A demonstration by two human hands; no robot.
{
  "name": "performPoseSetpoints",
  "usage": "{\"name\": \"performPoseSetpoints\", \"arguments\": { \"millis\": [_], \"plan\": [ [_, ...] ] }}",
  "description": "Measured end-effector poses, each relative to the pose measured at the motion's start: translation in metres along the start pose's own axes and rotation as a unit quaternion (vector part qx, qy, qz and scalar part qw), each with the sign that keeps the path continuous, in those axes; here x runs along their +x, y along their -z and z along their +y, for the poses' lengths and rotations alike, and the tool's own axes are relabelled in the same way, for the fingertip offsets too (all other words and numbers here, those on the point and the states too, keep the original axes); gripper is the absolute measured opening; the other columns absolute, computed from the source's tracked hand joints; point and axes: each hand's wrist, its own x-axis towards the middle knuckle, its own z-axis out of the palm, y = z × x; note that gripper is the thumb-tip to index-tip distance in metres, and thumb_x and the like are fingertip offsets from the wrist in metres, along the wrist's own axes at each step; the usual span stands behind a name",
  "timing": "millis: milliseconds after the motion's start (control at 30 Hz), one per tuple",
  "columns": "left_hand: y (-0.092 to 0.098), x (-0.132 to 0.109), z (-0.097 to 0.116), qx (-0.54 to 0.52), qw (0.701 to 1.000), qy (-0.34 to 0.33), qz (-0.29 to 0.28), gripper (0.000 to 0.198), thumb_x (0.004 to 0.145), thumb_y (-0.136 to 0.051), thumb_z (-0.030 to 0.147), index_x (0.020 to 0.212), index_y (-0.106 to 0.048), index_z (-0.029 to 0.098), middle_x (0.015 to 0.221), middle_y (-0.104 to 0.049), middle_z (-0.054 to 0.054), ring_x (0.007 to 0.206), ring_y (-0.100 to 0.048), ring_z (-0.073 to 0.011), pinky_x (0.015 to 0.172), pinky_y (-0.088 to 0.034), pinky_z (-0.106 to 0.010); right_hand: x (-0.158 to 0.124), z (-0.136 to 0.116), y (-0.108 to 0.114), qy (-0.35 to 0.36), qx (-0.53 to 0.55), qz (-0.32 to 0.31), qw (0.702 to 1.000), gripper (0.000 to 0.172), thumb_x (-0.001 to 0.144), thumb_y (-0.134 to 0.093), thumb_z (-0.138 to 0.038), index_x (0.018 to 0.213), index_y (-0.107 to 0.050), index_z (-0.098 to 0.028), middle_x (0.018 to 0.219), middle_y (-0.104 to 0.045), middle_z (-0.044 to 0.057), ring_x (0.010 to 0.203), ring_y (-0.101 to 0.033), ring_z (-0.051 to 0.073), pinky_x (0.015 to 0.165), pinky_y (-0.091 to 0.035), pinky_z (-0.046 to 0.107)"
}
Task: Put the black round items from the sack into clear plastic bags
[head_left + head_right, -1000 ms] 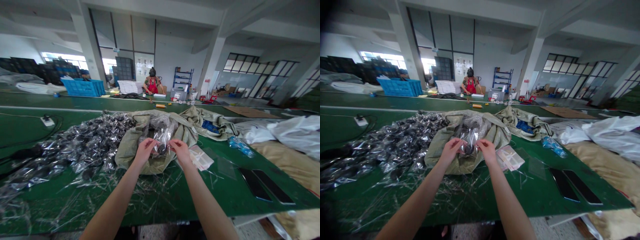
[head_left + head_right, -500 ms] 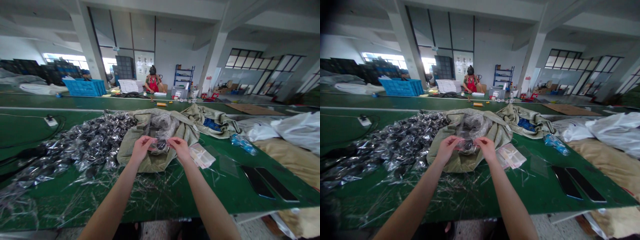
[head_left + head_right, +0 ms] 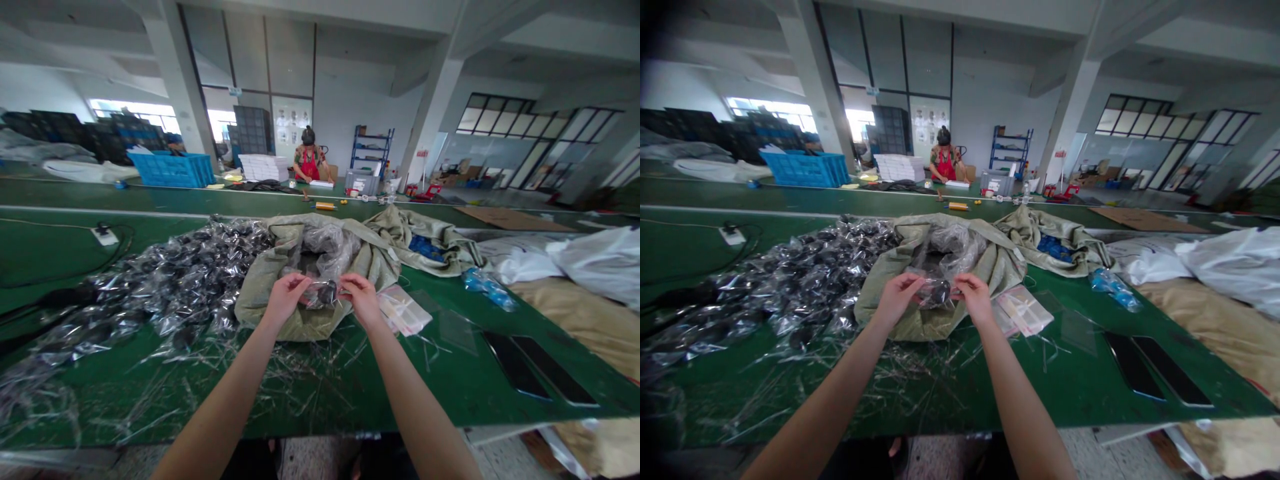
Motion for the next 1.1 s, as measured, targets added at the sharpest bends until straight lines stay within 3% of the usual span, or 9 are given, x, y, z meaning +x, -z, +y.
{"name": "performPoseSetpoints", "arguments": {
  "millis": [167, 300, 433, 700, 800, 967, 1100],
  "plan": [
    [0.003, 0.002, 0.003, -0.003, 1.0, -0.003, -0.018, 0.042, 0.068, -0.074, 0.039, 0.102, -0.063, 0.017, 0.096, -0.073, -0.008, 0.068, -0.068, -0.018, 0.04, -0.048, -0.021, -0.003, 0.002, 0.002, -0.009, -0.007, -0.021, 1.0, 0.017, 0.067, -0.064, -0.03, 0.082, -0.067, -0.023, 0.067, -0.06, -0.003, 0.063, -0.057, 0.014, 0.054, -0.054, 0.027],
    [0.004, 0.005, 0.008, 0.029, 0.999, -0.025, -0.021, 0.028, 0.069, -0.074, 0.038, 0.083, -0.069, 0.015, 0.083, -0.072, -0.007, 0.064, -0.064, -0.0169, 0.04, -0.048, -0.022, -0.003, 0.005, 0.005, -0.025, -0.007, -0.041, 0.999, 0.018, 0.068, -0.065, -0.032, 0.084, -0.066, -0.024, 0.068, -0.06, -0.003, 0.062, -0.057, 0.015, 0.054, -0.055, 0.028],
    [0.005, 0.003, 0.005, 0.046, 0.997, -0.06, -0.017, 0.022, 0.072, -0.072, 0.037, 0.079, -0.072, 0.016, 0.071, -0.07, -0.004, 0.059, -0.063, -0.0156, 0.044, -0.051, -0.023, -0.002, 0.009, 0.008, -0.029, 0.022, -0.044, 0.998, 0.02, 0.067, -0.07, -0.036, 0.083, -0.067, -0.024, 0.069, -0.061, -0.004, 0.061, -0.057, 0.014, 0.053, -0.053, 0.028],
    [0.005, -0.003, -0.003, 0.08, 0.99, -0.113, -0.015, 0.024, 0.077, -0.068, 0.04, 0.085, -0.072, 0.017, 0.082, -0.072, -0.005, 0.066, -0.066, -0.0158, 0.061, -0.058, -0.028, 0.001, 0.014, 0.004, -0.035, 0.038, -0.021, 0.998, 0.018, 0.062, -0.07, -0.034, 0.075, -0.066, -0.023, 0.069, -0.064, -0.002, 0.059, -0.054, 0.014, 0.052, -0.046, 0.025],
    [0.0, -0.003, -0.001, 0.026, 0.998, -0.057, 0.0, 0.033, 0.069, -0.076, 0.041, 0.088, -0.066, 0.016, 0.09, -0.071, -0.006, 0.068, -0.067, -0.0162, 0.058, -0.057, -0.029, 0.003, 0.019, 0.003, -0.038, 0.046, -0.026, 0.998, 0.017, 0.064, -0.07, -0.035, 0.074, -0.063, -0.023, 0.07, -0.062, -0.004, 0.059, -0.052, 0.013, 0.052, -0.046, 0.024],
    [-0.004, -0.004, -0.002, -0.062, 0.989, 0.134, -0.001, 0.042, 0.062, -0.079, 0.047, 0.079, -0.062, 0.012, 0.081, -0.07, -0.006, 0.064, -0.065, -0.0145, 0.06, -0.057, -0.029, 0.002, 0.021, 0.002, -0.018, -0.008, -0.046, 0.999, 0.019, 0.07, -0.069, -0.041, 0.078, -0.064, -0.024, 0.074, -0.06, -0.003, 0.064, -0.054, 0.013, 0.052, -0.049, 0.024],
    [0.0, -0.006, -0.003, -0.056, 0.988, 0.141, -0.018, 0.042, 0.055, -0.084, 0.045, 0.071, -0.064, 0.011, 0.07, -0.068, -0.004, 0.065, -0.064, -0.0149, 0.063, -0.057, -0.029, -0.001, 0.017, 0.002, 0.002, -0.048, -0.059, 0.997, 0.02, 0.072, -0.068, -0.042, 0.08, -0.064, -0.024, 0.074, -0.059, -0.002, 0.067, -0.056, 0.015, 0.057, -0.055, 0.028]
  ]
}}
